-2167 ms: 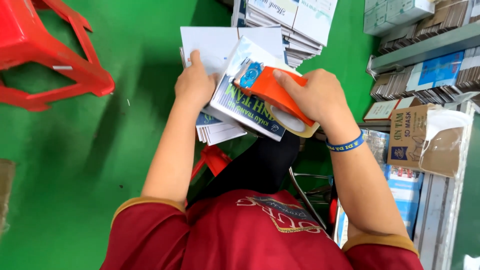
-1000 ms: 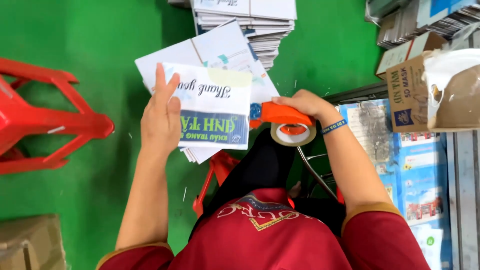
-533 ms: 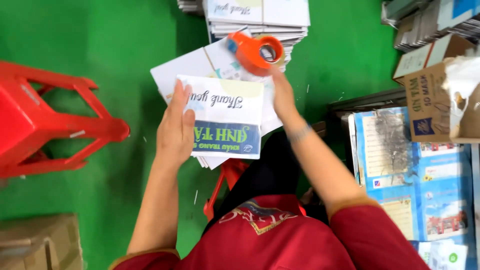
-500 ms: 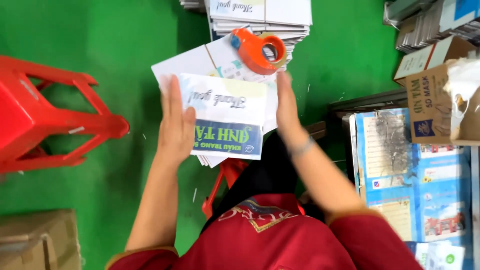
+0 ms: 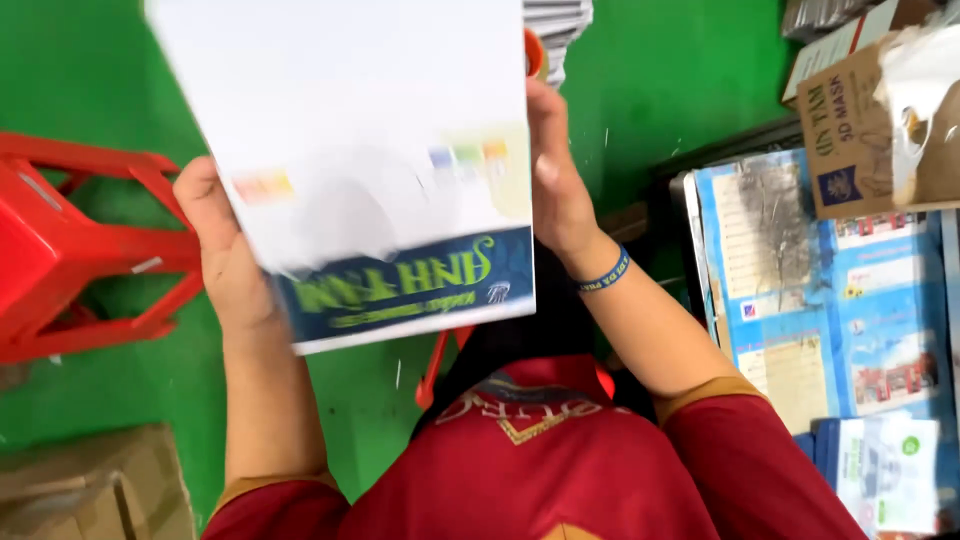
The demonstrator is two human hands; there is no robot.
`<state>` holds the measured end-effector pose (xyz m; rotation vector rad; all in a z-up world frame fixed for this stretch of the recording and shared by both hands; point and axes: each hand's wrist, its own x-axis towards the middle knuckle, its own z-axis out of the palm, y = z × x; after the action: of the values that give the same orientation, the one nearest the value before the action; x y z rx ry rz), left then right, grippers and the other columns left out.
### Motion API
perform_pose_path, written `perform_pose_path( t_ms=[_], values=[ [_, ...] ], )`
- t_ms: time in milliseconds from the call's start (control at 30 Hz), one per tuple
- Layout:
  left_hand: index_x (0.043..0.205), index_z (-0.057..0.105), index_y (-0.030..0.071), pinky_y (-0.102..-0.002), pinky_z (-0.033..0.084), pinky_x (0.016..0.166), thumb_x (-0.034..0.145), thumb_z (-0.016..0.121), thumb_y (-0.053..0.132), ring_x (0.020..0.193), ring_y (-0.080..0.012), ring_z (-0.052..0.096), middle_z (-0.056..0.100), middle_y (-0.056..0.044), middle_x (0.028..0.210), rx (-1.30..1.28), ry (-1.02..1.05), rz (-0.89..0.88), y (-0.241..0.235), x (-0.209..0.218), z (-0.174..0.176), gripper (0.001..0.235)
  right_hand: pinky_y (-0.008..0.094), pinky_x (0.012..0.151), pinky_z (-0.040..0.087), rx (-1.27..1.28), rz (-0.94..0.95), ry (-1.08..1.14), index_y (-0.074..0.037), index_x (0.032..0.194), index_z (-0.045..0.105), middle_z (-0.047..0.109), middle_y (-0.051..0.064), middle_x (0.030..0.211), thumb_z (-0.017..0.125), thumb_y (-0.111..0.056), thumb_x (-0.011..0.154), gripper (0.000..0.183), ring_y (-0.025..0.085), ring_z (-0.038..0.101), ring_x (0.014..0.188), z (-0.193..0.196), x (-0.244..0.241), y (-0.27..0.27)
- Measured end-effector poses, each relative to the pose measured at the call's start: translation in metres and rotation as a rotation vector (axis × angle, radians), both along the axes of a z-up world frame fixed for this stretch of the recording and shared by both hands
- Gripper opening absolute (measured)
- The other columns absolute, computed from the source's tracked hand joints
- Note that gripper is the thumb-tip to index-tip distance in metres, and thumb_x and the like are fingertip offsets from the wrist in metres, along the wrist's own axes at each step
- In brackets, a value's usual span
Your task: Manually placing stacks of face masks into plastic pouches and packing those pouches into cardboard boxes.
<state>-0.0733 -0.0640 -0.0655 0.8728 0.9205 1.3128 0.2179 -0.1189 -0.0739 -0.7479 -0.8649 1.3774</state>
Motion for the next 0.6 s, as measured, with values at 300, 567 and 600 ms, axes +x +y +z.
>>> perform_pose_path(
  t_ms=[300, 567, 600],
  values=[
    [0.117, 0.058, 0.006, -0.035, 0.047, 0.095, 0.089, 0.047, 0.0, 0.115, -0.0228, 0.058, 0.061, -0.007, 0.129, 0.031, 0.489, -0.096, 0.029, 0.0, -0.084, 0.031, 0.049, 0.093, 0.056, -0.515, -0.053, -0.501, -0.014, 0.163, 0.023, 0.054, 0.015, 0.13, 0.066, -0.047, 0.091, 0.091, 0.029, 0.06, 0.117, -0.039, 0.026, 0.078],
    [0.144, 0.055, 0.001, -0.055, 0.043, 0.099, 0.095, 0.07, 0.046, 0.116, -0.0414, 0.058, 0.064, -0.019, 0.125, 0.687, 1.393, -0.544, 0.018, 0.094, -0.035, 0.069, 0.043, 0.12, 0.036, -0.197, 0.007, -1.178, -0.009, 0.167, 0.012, 0.04, 0.027, 0.16, 0.047, -0.029, 0.104, 0.075, 0.042, 0.043, 0.147, -0.084, 0.014, 0.116],
    [0.144, 0.055, 0.001, -0.055, 0.043, 0.099, 0.095, 0.07, 0.046, 0.116, -0.0414, 0.058, 0.064, -0.019, 0.125, 0.687, 1.387, -0.548, 0.0, 0.092, -0.04, 0.069, 0.043, 0.12, 0.036, -0.202, 0.006, -1.182, -0.009, 0.167, 0.012, 0.04, 0.027, 0.16, 0.047, -0.029, 0.104, 0.075, 0.042, 0.043, 0.147, -0.085, 0.018, 0.117]
  ],
)
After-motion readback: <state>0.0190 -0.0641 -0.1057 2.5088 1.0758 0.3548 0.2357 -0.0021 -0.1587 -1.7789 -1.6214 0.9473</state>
